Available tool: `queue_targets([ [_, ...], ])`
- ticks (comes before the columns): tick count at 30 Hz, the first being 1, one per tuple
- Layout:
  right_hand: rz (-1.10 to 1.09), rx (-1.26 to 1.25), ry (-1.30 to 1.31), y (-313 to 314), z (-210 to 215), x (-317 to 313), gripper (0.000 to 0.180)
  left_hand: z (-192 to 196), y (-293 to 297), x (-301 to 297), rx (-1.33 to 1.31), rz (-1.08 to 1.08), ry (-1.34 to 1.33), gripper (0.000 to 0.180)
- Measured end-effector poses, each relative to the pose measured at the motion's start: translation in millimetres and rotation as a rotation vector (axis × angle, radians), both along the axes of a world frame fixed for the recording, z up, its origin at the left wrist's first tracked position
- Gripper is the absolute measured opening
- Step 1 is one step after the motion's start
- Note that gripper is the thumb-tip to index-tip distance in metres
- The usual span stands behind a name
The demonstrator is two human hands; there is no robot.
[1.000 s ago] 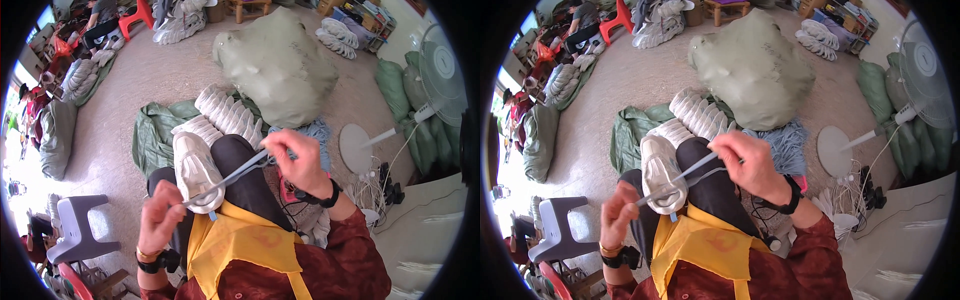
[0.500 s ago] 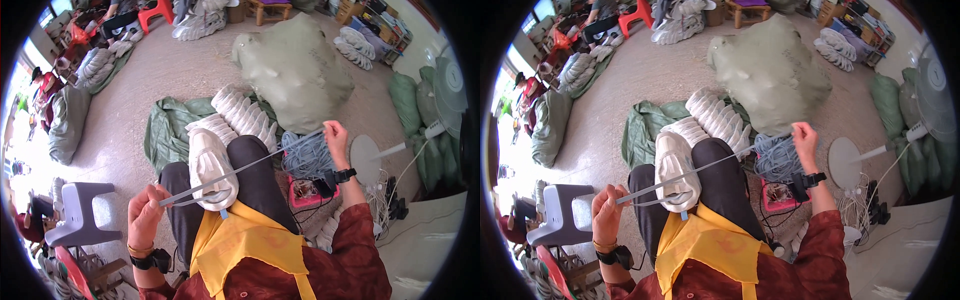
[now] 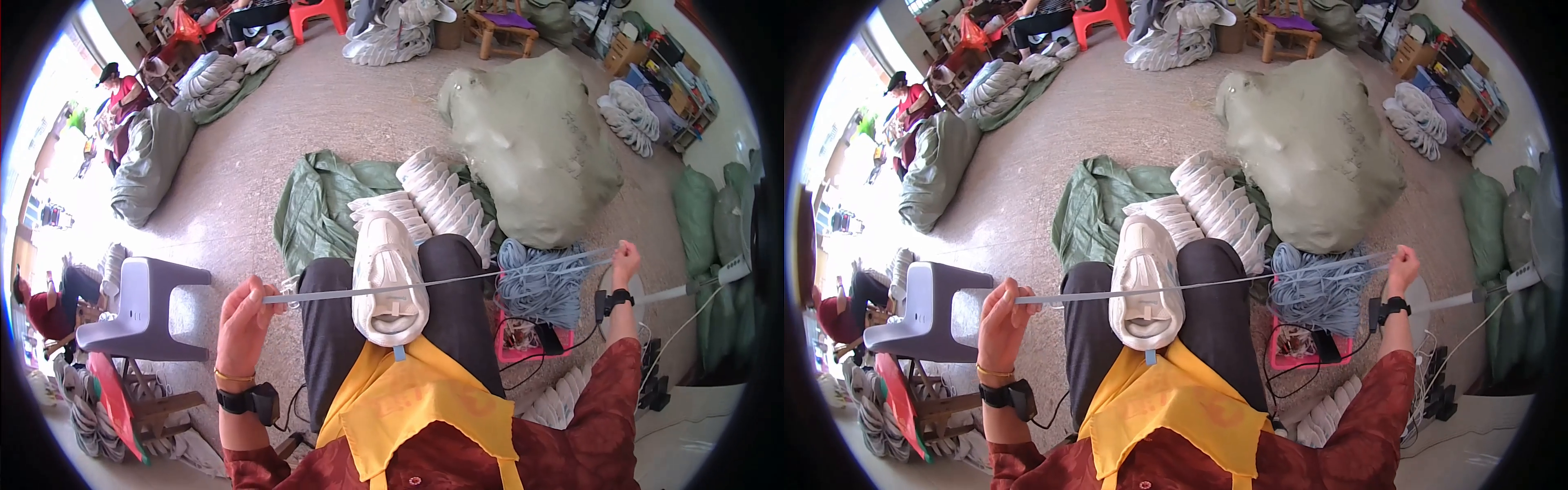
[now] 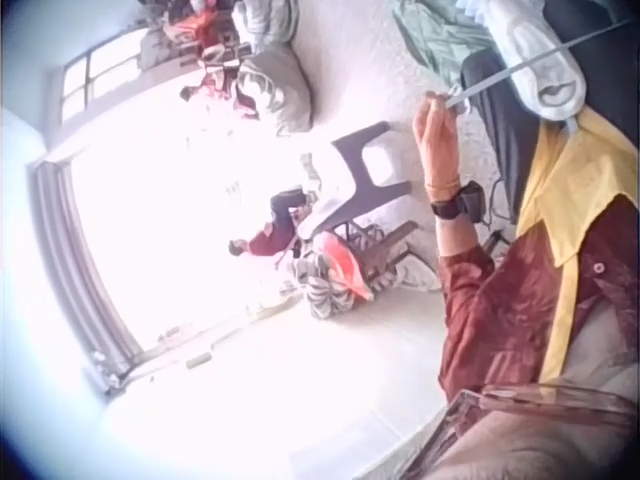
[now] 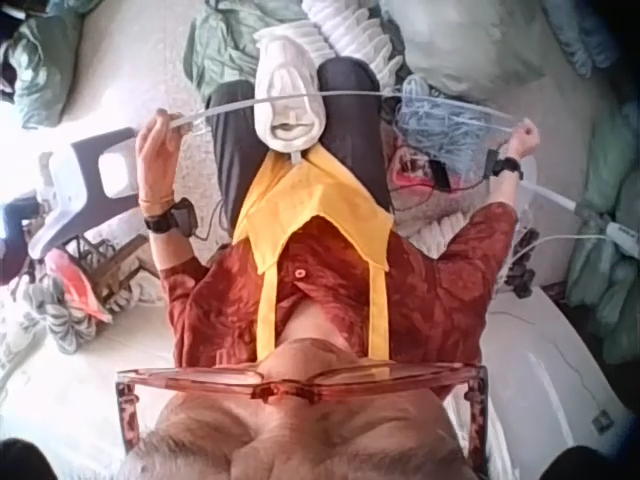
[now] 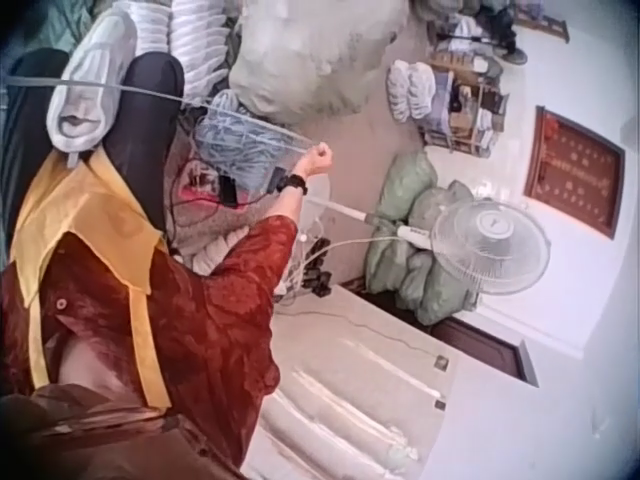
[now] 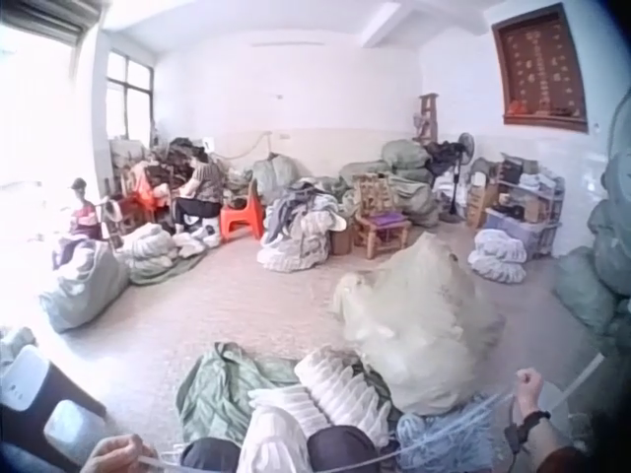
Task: Lacing white sneakers in a shoe manufacturing workshop.
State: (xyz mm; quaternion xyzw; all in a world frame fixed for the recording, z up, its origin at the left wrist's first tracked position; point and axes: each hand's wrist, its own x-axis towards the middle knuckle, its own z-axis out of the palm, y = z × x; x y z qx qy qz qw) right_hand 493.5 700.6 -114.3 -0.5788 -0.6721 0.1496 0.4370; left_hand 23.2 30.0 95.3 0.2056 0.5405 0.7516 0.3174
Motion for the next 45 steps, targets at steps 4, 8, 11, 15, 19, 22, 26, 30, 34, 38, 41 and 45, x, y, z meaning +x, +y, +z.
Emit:
queue_targets([
  [4, 0.004, 0.007, 0.095, 5.8, 20.0, -1.3, 0.01, -7.5, 15.5, 16.2, -0.142, 0.011, -0.042, 0.022],
  [8, 0.501, -0.298, 0.133, -94.1, 44.8, -125.4, 0.012, 4.9, 40.0, 39.2, -0.313, -0.112, 0.172, 0.02],
  [11, 0.884, -0.437, 0.143, -211.2, 95.4, -221.5, 0.016, 15.9, 54.0, 53.9, -0.32, -0.186, 0.208, 0.019],
  [15, 1.407, -0.84, 0.339, -349.7, 174.4, -288.1, 0.02, 13.5, 69.9, 52.8, -0.328, -0.273, 0.435, 0.019],
  [19, 1.691, -1.111, 0.287, -393.3, 205.3, -306.8, 0.018, 17.6, 75.6, 56.2, -0.365, -0.246, 0.517, 0.015],
  [22, 1.717, -1.061, 0.226, -390.6, 195.5, -303.6, 0.014, 10.2, 73.8, 55.8, -0.358, -0.247, 0.598, 0.018],
  [26, 1.654, -1.012, 0.119, -393.4, 203.4, -292.7, 0.01, -5.4, 77.5, 63.5, -0.4, -0.272, 0.575, 0.018],
  [30, 1.623, -0.669, 0.099, -395.2, 200.9, -291.1, 0.008, -12.4, 83.0, 66.0, -0.4, -0.279, 0.574, 0.016],
  [34, 1.39, -0.627, 0.081, -374.9, 184.9, -291.3, 0.005, -35.1, 90.6, 63.3, -0.31, -0.021, 0.711, 0.018],
  [38, 1.314, -0.598, 0.059, -364.3, 157.4, -290.4, 0.01, -63.8, 91.8, 60.1, -0.413, 0.097, 0.584, 0.026],
  [41, 1.32, -0.691, 0.084, -379.5, 141.0, -288.2, 0.013, -63.4, 91.8, 62.4, -0.433, 0.052, 0.688, 0.024],
  [45, 1.317, -0.666, 0.061, -385.0, 140.7, -289.6, 0.014, -65.6, 93.5, 63.3, -0.46, 0.052, 0.708, 0.023],
])
